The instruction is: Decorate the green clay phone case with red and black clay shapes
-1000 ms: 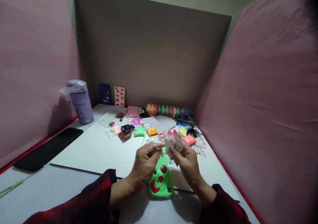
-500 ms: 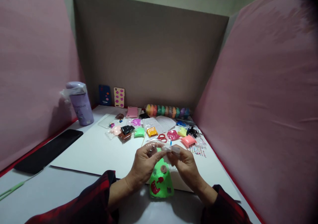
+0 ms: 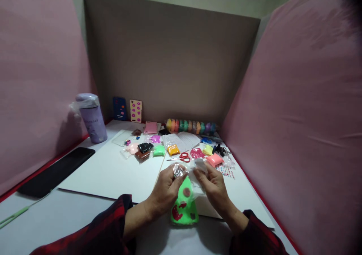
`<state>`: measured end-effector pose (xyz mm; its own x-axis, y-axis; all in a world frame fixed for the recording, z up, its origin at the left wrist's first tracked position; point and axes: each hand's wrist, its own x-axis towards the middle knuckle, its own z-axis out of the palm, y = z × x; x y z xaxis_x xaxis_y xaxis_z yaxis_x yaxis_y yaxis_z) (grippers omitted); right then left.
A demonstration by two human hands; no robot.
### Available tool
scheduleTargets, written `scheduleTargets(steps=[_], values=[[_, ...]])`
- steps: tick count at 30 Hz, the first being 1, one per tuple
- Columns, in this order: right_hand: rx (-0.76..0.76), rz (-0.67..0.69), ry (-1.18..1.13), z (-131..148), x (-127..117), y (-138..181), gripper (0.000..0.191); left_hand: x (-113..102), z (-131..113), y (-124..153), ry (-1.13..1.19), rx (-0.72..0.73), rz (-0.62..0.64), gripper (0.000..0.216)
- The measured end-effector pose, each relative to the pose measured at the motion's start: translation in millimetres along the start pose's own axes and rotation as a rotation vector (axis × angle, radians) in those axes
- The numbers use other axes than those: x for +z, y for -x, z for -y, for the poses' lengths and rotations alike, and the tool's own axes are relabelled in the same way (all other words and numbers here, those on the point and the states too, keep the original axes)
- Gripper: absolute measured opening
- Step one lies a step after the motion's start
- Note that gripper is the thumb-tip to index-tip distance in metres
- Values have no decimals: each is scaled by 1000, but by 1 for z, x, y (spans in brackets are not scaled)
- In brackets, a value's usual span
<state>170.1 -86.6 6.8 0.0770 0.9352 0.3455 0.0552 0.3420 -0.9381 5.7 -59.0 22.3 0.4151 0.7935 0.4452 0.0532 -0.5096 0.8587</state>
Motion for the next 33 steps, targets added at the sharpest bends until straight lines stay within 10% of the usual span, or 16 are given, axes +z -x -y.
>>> scheduleTargets(steps=[23,33], values=[[-6,178,208,5,-4,2,24,-3,13,-1,-450,275,107,17],[-49,178,273,12,-2,6,24,-5,1,2,-305,199,79,20]])
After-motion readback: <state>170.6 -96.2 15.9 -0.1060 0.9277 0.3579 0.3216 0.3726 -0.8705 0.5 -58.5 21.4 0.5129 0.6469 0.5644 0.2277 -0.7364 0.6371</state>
